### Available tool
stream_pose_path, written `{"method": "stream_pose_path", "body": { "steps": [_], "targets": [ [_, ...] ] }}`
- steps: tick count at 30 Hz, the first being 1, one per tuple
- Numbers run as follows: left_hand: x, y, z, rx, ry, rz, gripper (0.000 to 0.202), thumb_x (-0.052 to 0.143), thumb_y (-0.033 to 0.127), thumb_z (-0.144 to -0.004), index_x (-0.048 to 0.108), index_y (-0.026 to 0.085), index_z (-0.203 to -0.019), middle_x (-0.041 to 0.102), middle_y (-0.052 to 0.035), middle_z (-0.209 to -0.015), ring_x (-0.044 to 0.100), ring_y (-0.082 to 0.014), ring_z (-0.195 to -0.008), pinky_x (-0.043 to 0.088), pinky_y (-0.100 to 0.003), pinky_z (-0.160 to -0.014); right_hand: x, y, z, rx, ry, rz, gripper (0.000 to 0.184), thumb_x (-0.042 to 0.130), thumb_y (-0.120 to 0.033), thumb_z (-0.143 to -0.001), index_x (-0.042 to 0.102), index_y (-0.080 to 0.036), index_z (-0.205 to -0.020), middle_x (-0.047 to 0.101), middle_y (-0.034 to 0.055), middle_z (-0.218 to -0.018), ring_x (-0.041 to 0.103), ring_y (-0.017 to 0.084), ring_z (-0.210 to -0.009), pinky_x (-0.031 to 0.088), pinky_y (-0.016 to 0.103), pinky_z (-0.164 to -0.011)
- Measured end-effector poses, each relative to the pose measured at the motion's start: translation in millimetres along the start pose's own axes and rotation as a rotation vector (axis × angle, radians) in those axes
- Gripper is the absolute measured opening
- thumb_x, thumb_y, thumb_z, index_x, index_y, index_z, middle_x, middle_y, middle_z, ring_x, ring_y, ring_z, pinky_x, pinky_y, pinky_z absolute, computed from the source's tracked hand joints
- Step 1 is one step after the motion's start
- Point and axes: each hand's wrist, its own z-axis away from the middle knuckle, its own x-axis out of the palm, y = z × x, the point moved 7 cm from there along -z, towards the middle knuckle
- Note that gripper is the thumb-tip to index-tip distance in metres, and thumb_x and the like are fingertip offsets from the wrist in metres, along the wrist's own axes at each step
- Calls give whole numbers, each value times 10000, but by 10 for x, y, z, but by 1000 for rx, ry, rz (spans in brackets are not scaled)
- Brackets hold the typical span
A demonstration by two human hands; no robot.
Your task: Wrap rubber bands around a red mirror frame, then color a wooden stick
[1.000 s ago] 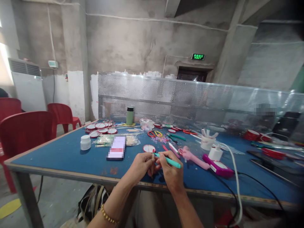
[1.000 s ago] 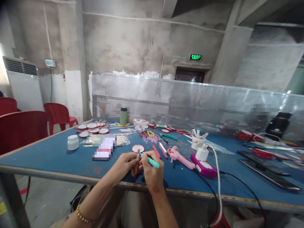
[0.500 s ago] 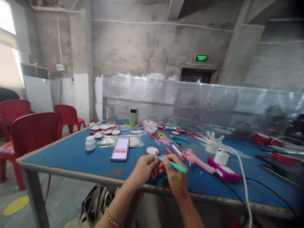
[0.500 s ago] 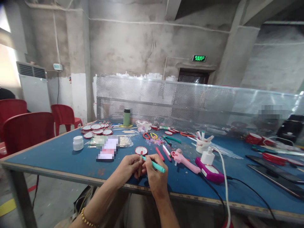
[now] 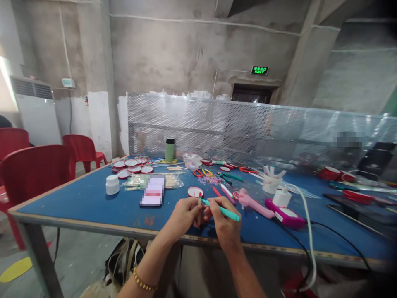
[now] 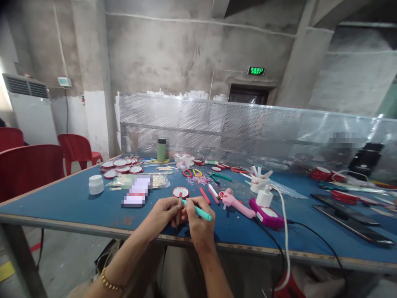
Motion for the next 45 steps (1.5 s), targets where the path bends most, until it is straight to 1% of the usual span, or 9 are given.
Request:
{"method": "stream_pose_path", "body": {
  "steps": [4,9,17,22,29,37,42,45],
  "targets": [
    [-4,-6,7,7,6,-42,325,525,402,-871,540,161,-653,560,5,-558,523,-103,-463,419,-202,-474,7,-16,12,-21,-10,1,218,607,-331,-878,599,-187,-714,649,-22,-563,608,120,-458,501,204,-462],
    [7,6,19,3,0,-31,315,511,390,-873,539,161,-659,550,10,-564,513,-97,-460,409,-193,-465,13,-35,9,-31,-12,-6,213,610,-331,-879,602,-185,-724,673,-10,-583,615,124,-459,512,214,-469],
    [8,-22,9,-12,-24,4,328,511,433,-874,543,165,-688,553,7,-584,509,-99,-474,425,-196,-477,25,-24,16,-27,-27,19,205,619,-360,-877,651,-177,-790,697,1,-635,635,133,-474,524,225,-466],
    [13,-7,18,-7,-34,25,298,508,390,-875,547,165,-684,548,8,-573,507,-103,-485,416,-198,-484,11,-24,10,-46,5,34,202,618,-342,-879,640,-177,-765,691,-3,-619,623,123,-463,525,217,-473],
    [9,-9,26,-2,-30,22,289,506,388,-874,535,168,-690,534,15,-564,508,-105,-482,416,-200,-480,41,-30,5,-59,-14,62,223,605,-354,-883,620,-184,-739,665,-14,-566,599,119,-430,512,213,-448],
    [9,11,23,1,-31,14,260,504,358,-863,526,172,-683,523,20,-552,501,-103,-474,405,-196,-478,49,-46,3,-58,-20,71,220,599,-361,-886,621,-190,-749,668,-9,-573,603,126,-436,516,221,-445],
    [5,-5,22,-6,-24,22,278,503,385,-867,531,173,-688,533,15,-573,503,-103,-489,409,-196,-486,39,-40,6,-52,1,63,208,606,-356,-883,617,-191,-756,670,-9,-578,615,132,-440,527,224,-445],
    [3,6,23,-5,-22,15,270,506,370,-858,522,174,-673,534,14,-572,505,-105,-483,410,-202,-485,43,-35,4,-54,-6,55,214,608,-363,-883,616,-189,-759,665,-12,-582,620,131,-446,526,219,-447]
  ]
}}
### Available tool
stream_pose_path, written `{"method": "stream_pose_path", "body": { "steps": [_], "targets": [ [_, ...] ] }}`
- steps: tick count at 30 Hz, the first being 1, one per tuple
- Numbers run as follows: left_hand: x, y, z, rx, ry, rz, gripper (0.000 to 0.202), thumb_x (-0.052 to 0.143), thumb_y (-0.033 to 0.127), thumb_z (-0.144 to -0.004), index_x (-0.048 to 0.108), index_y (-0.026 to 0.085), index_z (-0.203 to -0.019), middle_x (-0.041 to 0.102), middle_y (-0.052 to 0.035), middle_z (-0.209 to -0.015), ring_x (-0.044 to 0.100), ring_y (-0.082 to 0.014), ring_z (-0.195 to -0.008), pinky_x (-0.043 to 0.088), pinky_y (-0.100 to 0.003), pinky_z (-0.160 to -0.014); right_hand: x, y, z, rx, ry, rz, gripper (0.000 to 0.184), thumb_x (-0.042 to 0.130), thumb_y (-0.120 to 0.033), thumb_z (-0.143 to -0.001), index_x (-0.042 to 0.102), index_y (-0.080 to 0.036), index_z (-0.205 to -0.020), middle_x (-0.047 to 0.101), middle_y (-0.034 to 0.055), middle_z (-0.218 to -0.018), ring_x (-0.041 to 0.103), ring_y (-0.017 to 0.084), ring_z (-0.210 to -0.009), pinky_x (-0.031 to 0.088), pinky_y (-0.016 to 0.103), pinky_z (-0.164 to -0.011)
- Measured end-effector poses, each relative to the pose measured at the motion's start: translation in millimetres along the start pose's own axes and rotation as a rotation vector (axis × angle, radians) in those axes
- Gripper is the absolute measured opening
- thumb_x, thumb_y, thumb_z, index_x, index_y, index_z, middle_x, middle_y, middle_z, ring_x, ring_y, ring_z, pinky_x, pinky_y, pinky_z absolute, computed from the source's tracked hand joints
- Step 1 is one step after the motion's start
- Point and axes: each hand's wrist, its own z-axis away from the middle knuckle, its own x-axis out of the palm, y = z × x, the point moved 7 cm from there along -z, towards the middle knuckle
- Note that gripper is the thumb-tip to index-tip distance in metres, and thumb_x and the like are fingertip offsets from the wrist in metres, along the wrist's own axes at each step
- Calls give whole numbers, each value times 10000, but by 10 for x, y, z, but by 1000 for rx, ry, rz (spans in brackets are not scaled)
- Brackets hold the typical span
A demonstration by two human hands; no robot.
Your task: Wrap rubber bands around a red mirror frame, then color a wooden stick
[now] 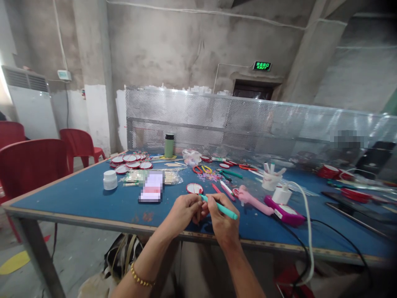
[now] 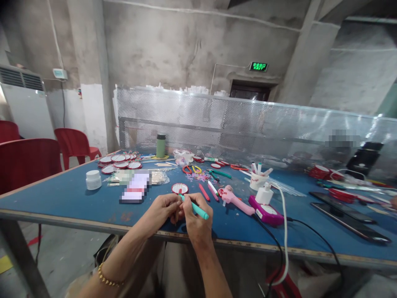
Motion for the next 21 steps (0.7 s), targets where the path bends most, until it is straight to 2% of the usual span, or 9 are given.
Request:
{"method": "stream_pose_path", "body": {
  "steps": [7,21],
  "targets": [
    [-1,43,5,7,14,-40,253,497,332,-851,511,177,-652,527,14,-559,509,-108,-478,413,-205,-486,10,1,6,-10,-32,29,225,602,-373,-891,613,-198,-750,621,-29,-563,608,129,-460,519,219,-467],
    [0,11,8,25,10,-48,256,491,333,-866,523,177,-665,529,15,-565,515,-109,-490,415,-200,-490,13,-36,-1,-22,-35,44,204,596,-342,-885,613,-196,-744,627,-29,-549,591,123,-437,508,214,-453]
  ]
}}
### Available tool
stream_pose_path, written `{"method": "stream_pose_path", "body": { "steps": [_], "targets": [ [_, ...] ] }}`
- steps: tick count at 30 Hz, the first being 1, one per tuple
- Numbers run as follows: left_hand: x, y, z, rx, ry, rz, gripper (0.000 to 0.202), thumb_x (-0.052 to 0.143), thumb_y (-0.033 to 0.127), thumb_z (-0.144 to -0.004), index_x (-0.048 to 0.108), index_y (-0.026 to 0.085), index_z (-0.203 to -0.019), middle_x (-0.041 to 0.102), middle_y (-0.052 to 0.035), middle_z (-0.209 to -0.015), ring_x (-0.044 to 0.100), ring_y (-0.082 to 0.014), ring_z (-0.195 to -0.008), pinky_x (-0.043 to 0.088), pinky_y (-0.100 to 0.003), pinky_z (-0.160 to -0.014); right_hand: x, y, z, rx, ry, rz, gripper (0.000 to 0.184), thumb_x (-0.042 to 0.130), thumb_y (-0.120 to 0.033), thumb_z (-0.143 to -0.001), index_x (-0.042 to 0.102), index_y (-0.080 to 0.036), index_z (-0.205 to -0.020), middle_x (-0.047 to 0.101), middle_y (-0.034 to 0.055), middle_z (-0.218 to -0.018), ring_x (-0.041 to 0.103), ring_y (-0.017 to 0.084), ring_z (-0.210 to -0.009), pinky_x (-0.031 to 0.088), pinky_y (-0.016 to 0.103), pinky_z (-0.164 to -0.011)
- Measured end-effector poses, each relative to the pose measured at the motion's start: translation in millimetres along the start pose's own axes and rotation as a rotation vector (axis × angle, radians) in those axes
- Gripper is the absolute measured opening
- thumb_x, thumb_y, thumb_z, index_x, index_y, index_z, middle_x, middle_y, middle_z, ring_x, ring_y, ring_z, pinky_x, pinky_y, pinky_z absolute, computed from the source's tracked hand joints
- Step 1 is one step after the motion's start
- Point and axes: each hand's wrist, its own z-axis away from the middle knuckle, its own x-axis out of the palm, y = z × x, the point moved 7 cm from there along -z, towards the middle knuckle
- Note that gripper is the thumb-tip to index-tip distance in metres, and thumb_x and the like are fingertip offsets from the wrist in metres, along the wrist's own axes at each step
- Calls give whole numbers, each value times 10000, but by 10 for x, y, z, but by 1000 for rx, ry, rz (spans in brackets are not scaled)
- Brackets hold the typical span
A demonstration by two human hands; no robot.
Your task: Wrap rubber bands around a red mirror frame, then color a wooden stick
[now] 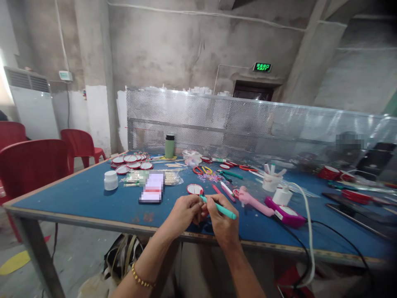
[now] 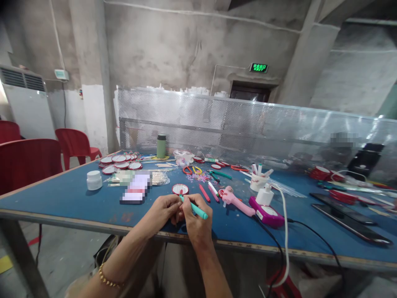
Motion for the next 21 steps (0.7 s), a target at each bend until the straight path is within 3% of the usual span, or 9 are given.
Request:
{"method": "stream_pose_path", "body": {
  "steps": [21],
  "targets": [
    [-7,-30,-19,6,2,-14,265,486,330,-878,522,172,-668,529,19,-557,515,-106,-489,395,-197,-492,-2,67,0,27,19,-31,204,613,-349,-878,634,-184,-759,677,-8,-594,612,121,-443,522,207,-457]
  ]
}}
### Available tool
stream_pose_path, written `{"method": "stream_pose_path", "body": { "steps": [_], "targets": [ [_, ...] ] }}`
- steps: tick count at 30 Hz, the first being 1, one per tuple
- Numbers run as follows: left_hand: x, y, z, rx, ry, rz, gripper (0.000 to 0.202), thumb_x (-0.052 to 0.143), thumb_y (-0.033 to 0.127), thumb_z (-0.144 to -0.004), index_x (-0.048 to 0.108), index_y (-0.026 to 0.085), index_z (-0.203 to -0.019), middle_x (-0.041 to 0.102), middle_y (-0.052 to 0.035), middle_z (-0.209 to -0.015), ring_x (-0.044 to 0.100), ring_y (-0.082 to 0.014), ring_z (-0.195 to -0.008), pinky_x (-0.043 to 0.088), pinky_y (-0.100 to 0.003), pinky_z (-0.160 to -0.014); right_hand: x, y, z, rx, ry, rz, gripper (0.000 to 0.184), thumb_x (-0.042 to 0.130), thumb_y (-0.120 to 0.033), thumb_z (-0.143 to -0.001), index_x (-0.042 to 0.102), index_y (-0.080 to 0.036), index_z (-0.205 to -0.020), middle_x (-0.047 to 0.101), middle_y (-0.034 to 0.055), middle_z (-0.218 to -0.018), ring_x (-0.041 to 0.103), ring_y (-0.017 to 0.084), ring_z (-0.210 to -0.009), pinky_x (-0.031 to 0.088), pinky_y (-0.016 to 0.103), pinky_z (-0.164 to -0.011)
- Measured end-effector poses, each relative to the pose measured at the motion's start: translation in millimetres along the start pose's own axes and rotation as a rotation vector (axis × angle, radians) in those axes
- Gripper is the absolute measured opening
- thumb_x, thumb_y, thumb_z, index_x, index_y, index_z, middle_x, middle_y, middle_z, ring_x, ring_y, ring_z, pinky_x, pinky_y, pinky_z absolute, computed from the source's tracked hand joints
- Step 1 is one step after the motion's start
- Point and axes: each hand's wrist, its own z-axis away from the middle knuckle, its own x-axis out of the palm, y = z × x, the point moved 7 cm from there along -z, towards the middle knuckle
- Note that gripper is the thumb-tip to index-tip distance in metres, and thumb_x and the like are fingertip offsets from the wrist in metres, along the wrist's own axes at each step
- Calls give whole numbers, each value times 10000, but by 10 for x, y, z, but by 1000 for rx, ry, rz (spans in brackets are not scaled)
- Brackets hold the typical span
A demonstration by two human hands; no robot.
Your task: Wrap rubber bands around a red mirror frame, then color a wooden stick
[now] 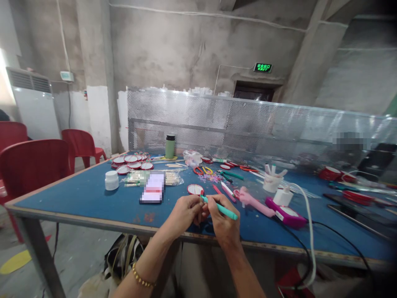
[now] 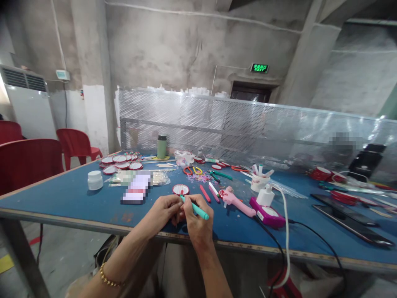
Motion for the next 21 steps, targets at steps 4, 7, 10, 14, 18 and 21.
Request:
{"method": "stream_pose_path", "body": {
  "steps": [4,7,10,14,18,21],
  "targets": [
    [3,-6,-1,-3,-4,3,260,493,330,-872,520,173,-667,526,21,-554,518,-107,-485,405,-198,-487,7,-11,-2,-4,-4,0,204,609,-344,-878,632,-184,-754,674,-9,-589,613,120,-442,517,201,-450],
    [2,-10,-6,-12,-4,18,264,494,338,-871,517,173,-666,521,22,-554,513,-107,-477,410,-201,-480,8,-6,-3,5,-2,-9,205,609,-349,-876,631,-185,-754,669,-13,-580,607,121,-432,520,206,-449],
    [2,-22,-12,-13,-1,22,267,498,342,-871,518,173,-666,522,23,-553,515,-106,-477,405,-199,-477,4,-1,-7,6,1,1,211,615,-356,-869,631,-184,-748,664,-11,-583,610,126,-437,518,212,-447],
    [12,-44,-9,-12,-4,29,278,490,356,-880,525,173,-674,536,19,-565,521,-107,-484,408,-200,-481,-1,-5,-13,-9,1,21,217,616,-361,-868,628,-182,-746,647,-12,-580,615,132,-450,507,214,-445],
    [18,-36,0,-10,-3,32,299,481,372,-889,525,172,-671,534,17,-560,520,-109,-482,406,-202,-476,10,13,-9,11,-15,13,209,610,-351,-873,623,-186,-744,638,-23,-562,610,128,-439,504,210,-448],
    [15,-23,2,-6,2,23,293,484,356,-888,521,172,-663,532,17,-552,515,-107,-475,398,-202,-473,8,14,-5,12,-14,8,208,608,-351,-874,622,-189,-744,645,-22,-565,615,128,-439,505,209,-449]
  ]
}}
